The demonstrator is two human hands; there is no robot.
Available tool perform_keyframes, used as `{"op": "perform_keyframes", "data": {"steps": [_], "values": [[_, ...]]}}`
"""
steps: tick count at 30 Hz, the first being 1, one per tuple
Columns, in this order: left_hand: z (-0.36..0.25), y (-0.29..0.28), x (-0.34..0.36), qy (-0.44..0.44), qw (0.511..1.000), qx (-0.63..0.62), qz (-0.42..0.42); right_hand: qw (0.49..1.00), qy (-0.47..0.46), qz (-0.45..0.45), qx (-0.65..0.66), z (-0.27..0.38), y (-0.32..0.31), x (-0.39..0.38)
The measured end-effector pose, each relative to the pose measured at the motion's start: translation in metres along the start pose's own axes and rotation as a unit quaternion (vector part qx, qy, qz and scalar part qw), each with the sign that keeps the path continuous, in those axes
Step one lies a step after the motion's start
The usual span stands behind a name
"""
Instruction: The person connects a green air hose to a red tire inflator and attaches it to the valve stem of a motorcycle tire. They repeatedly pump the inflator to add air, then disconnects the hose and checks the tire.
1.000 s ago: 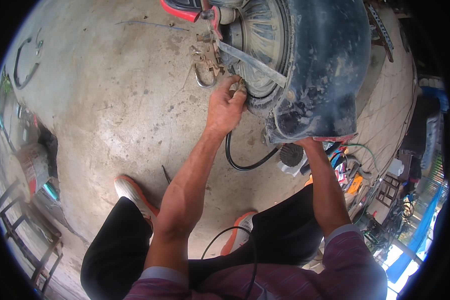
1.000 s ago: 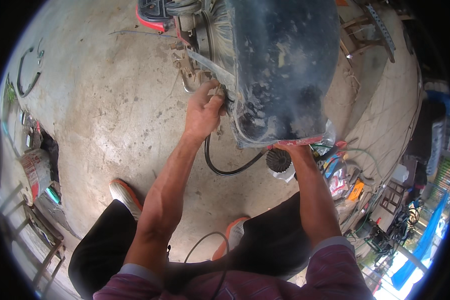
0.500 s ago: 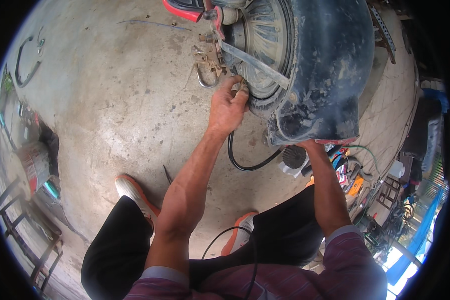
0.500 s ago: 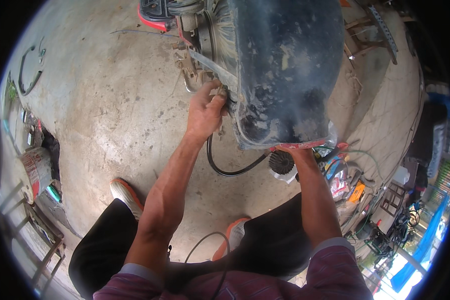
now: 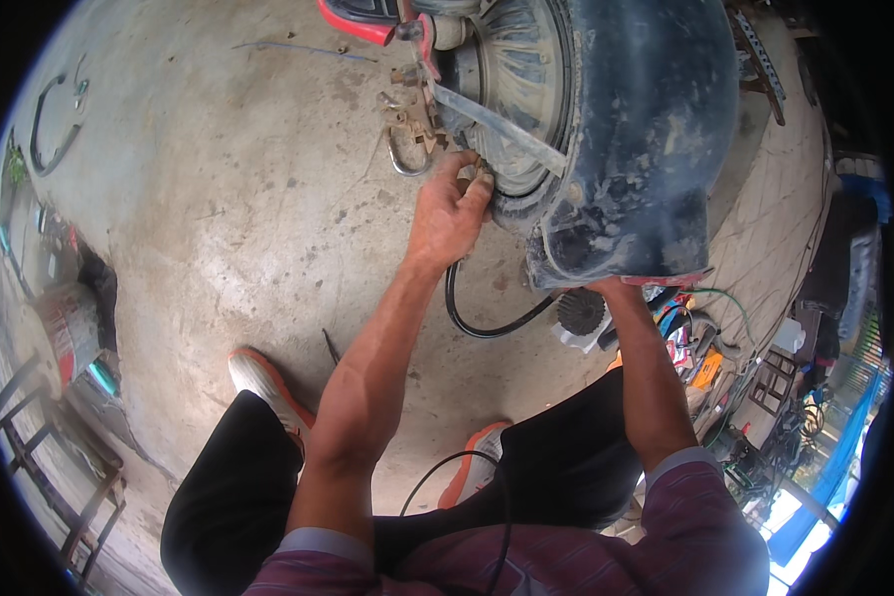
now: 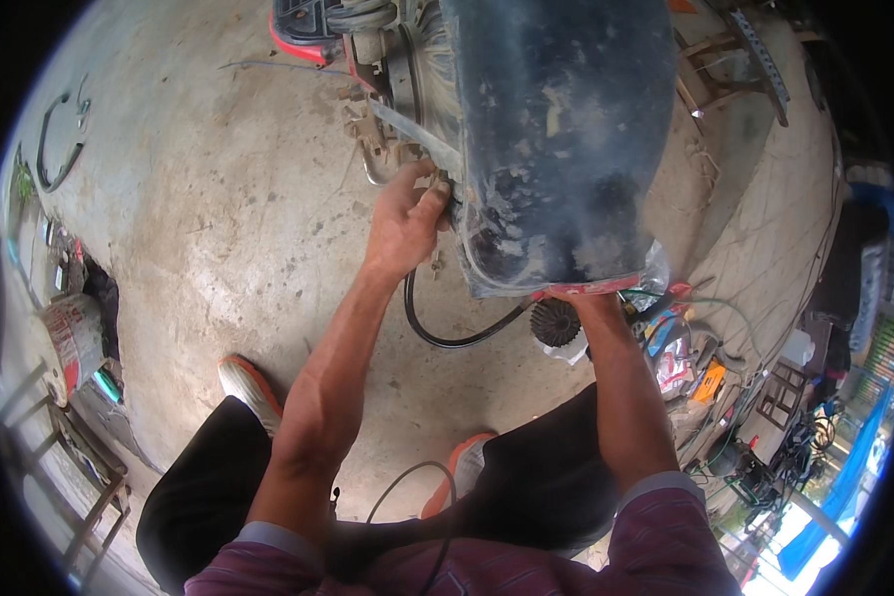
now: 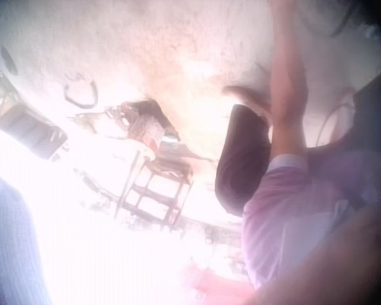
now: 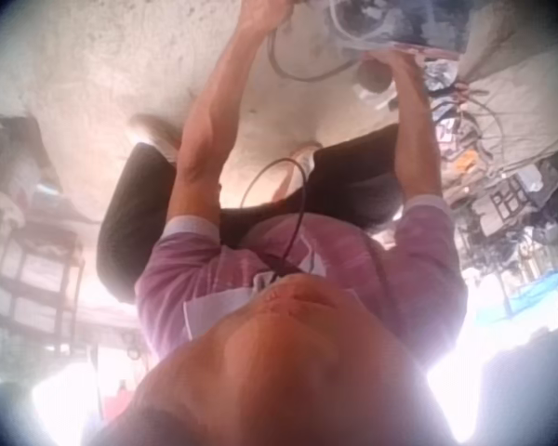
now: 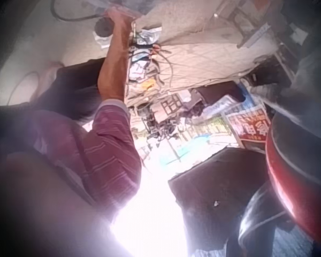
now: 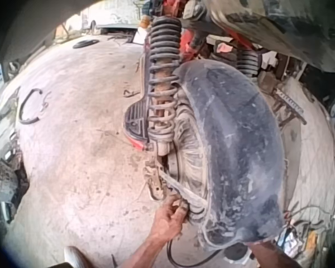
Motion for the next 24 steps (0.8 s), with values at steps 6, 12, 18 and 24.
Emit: {"op": "perform_keyframes", "data": {"steps": [6, 12, 18, 24], "values": [[0.002, 0.002, 0.005, 0.049, 0.997, 0.044, -0.039, 0.98, -0.008, 0.002, -0.199, -0.004, -0.003, -0.006], [0.007, 0.0, 0.007, 0.022, 0.998, 0.053, -0.035, 0.979, -0.12, -0.163, 0.027, 0.083, -0.04, -0.004], [0.002, 0.001, 0.005, -0.004, 0.998, 0.066, -0.018, 0.996, -0.068, -0.051, 0.006, 0.132, -0.051, -0.017], [-0.002, 0.004, 0.003, -0.013, 0.998, 0.068, -0.01, 0.985, 0.123, 0.119, 0.03, 0.077, -0.018, -0.01]]}}
Point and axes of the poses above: each hand's wrist, its own x-axis towards the middle knuckle, its own y-axis out of the palm, z = x × y, the point moved 7 cm from there along x, towards the middle knuckle, and after that the axes turned 12 degrees about -z, right-handed, at the moved point
